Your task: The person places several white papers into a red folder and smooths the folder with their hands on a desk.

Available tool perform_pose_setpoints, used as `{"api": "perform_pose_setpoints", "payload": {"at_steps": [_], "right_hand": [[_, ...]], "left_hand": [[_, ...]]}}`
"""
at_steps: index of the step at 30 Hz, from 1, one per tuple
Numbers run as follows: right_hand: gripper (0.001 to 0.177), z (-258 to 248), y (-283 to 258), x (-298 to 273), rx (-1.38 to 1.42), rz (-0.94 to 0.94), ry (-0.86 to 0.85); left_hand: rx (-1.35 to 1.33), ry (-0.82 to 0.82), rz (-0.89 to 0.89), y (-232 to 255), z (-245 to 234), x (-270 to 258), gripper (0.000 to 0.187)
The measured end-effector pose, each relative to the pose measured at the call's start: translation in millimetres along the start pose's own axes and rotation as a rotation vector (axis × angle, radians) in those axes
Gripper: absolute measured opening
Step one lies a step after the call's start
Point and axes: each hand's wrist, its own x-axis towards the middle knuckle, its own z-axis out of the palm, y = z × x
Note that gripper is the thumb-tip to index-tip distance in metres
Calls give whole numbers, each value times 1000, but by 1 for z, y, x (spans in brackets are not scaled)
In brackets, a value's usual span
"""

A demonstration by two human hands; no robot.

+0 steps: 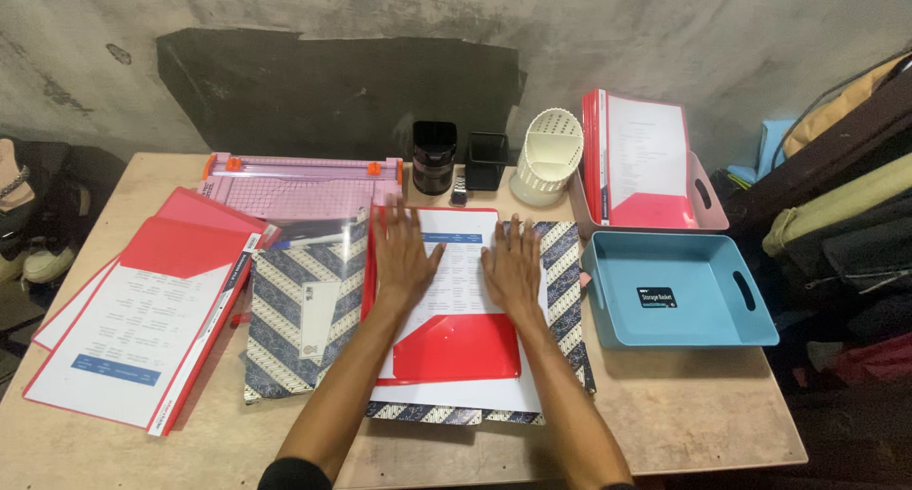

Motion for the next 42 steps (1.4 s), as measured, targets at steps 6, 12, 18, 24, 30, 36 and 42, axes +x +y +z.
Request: {"api": "perform_pose_setpoints", "payload": {"at_steps": [6, 12, 18, 24, 30, 36, 42], "right_hand": [[57, 23, -35, -24, 215, -161, -37], [55, 12, -42, -29, 233, -144, -94], [58, -30, -49, -18, 86, -35, -341], [60, 18, -46, 7, 209, -233, -82], [58, 40, -47, 1, 257, -188, -73], [59, 31, -50, -5, 296, -153, -76], [57, 35, -44, 0, 449, -90, -103]], "left_hand": [[-307, -30, 199, 18, 40, -30, 58], [-288, 14, 133, 22, 52, -40, 61], [46, -184, -28, 20, 1, -39, 86], [193, -215, 52, 15, -30, -28, 85], [-265, -58, -57, -55, -25, -26, 85], [-352, -44, -399, -179, 6, -54, 84], [-348, -162, -396, -191, 27, -60, 90]]}}
